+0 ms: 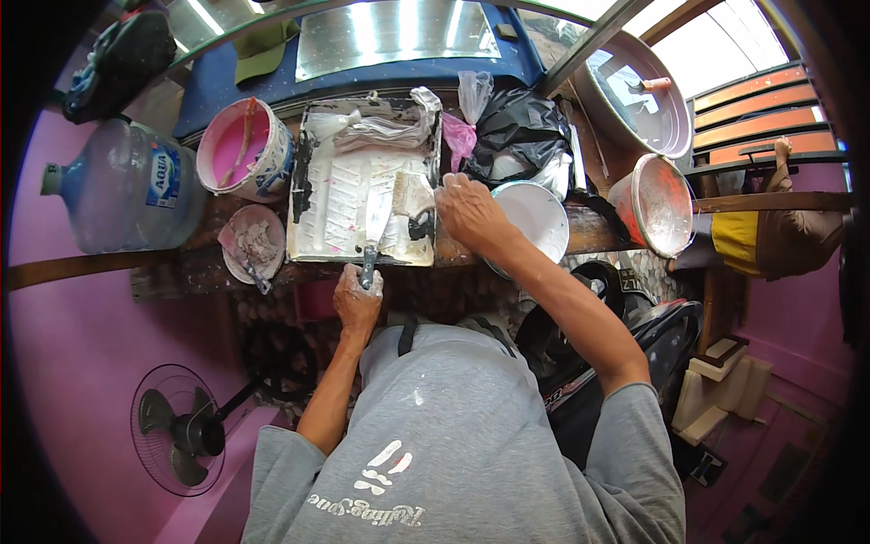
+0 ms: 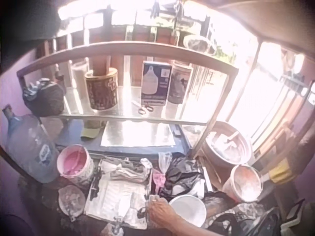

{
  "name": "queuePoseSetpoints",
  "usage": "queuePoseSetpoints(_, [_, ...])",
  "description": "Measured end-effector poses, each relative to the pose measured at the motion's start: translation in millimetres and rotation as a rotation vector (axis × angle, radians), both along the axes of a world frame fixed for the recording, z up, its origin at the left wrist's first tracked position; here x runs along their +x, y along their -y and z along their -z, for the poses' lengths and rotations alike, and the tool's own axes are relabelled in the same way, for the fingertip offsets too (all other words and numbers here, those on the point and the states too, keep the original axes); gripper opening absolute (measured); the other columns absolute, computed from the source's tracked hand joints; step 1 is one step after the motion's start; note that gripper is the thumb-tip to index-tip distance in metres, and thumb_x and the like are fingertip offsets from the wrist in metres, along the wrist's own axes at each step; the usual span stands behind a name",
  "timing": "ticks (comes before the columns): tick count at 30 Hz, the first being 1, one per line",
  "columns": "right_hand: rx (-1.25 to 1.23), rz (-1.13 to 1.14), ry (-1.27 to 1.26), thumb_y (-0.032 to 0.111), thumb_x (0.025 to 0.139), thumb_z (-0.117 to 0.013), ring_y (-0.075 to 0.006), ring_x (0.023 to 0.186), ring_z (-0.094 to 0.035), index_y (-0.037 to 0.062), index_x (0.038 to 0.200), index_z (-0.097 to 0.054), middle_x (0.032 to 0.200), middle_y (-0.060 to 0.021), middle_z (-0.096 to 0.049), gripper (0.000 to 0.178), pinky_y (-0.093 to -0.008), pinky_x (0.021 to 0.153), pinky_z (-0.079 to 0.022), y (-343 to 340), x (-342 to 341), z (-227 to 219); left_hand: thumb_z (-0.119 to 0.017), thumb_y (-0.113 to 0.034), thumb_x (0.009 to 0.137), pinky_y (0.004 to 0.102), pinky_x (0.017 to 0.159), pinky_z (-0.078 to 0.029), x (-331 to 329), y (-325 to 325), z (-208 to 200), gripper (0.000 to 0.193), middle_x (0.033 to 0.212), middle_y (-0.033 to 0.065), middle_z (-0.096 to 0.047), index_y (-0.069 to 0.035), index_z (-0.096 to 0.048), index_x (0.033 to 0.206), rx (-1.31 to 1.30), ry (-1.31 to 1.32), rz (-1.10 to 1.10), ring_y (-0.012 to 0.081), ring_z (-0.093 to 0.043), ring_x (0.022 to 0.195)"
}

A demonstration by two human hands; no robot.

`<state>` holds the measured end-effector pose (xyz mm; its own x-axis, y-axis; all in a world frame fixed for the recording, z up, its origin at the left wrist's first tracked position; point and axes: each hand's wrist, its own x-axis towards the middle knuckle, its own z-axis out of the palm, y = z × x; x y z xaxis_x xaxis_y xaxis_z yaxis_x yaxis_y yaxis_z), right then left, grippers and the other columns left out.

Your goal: The person squeezes white material from a cloth into a container, stirs it with a tool, and then uses a brush to apply white paint from the container onto a surface.

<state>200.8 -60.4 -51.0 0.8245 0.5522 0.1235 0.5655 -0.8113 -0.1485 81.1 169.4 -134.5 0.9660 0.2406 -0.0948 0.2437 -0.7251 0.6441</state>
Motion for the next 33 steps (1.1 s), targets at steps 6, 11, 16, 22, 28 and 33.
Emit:
queuePoseSetpoints(6, [0.078, -0.122, -0.048, 0.021, 0.082, -0.052, -0.0308, 0.082, -0.060, 0.0024, 0.075, -0.061, 0.081, -0.0158, -0.060, 0.022, -0.0409, 0.071, -0.048, -9, 69, 34, -0.069, -0.018, 0.079, 0.0457, 0.061, -0.044, -5, -17, -3, 0.024, 0.070, 0.0152, -0.056, -0.004, -0.049, 0.080, -0.033, 0.119, -0.063, 0.0361, -0.057, 0.066])
queuePoseSetpoints(11, [0.057, -0.176, -0.012, 0.023, 0.081, -0.054, -0.0299, 0.082, -0.062, 0.0048, 0.073, -0.065, 0.079, -0.0141, -0.063, 0.023, -0.0409, 0.074, -0.048, -19, 90, 76, -0.069, -0.018, 0.080, 0.0451, 0.059, -0.044, -2, -31, 1, 0.023, 0.070, 0.0146, -0.056, -0.005, -0.050, 0.082, 0.065, 0.169, -0.097, 0.0354, -0.057, 0.064])
queuePoseSetpoints(16, [-0.191, -0.093, -0.136, 0.023, 0.080, -0.052, -0.0287, 0.080, -0.062, 0.0080, 0.071, -0.065, 0.082, -0.0139, -0.064, 0.022, -0.0414, 0.071, -0.046, -22, 87, 75, -0.070, -0.022, 0.079, 0.0470, 0.061, -0.044, 0, -33, 4, 0.024, 0.068, 0.0130, -0.058, -0.006, -0.053, 0.080, 0.117, 0.063, -0.128, 0.0362, -0.059, 0.064])
queuePoseSetpoints(22, [0.110, 0.393, -0.233, 0.022, 0.076, -0.059, -0.0360, 0.093, -0.065, 0.0090, 0.088, -0.069, 0.093, -0.0193, -0.068, 0.021, -0.0446, 0.082, -0.052, 97, 116, -7, -0.074, -0.025, 0.076, 0.0461, 0.075, -0.046, 1, -21, -26, 0.038, 0.093, 0.0164, -0.058, -0.003, -0.056, 0.101, 0.309, 0.094, -0.097, 0.0361, -0.058, 0.087])
queuePoseSetpoints(28, [0.248, 1.118, -0.307, 0.025, 0.081, -0.061, -0.0432, 0.106, -0.059, -0.0028, 0.094, -0.068, 0.107, -0.0306, -0.062, 0.031, -0.0458, 0.092, -0.048, 282, 115, 37, -0.073, -0.014, 0.076, 0.0407, 0.078, -0.047, -15, -20, -38, 0.041, 0.101, 0.0164, -0.053, 0.002, -0.053, 0.108, 0.205, 0.370, 0.011, 0.0316, -0.056, 0.089])
queuePoseSetpoints(33, [0.305, 1.094, -0.345, 0.029, 0.083, -0.061, -0.0442, 0.106, -0.058, -0.0021, 0.096, -0.067, 0.109, -0.0307, -0.061, 0.034, -0.0468, 0.092, -0.047, 313, 134, 99, -0.069, -0.005, 0.078, 0.0339, 0.070, -0.049, -52, -9, -38, 0.030, 0.092, 0.0122, -0.056, 0.001, -0.055, 0.104, -0.073, 0.036, 0.035, 0.0243, -0.059, 0.077])
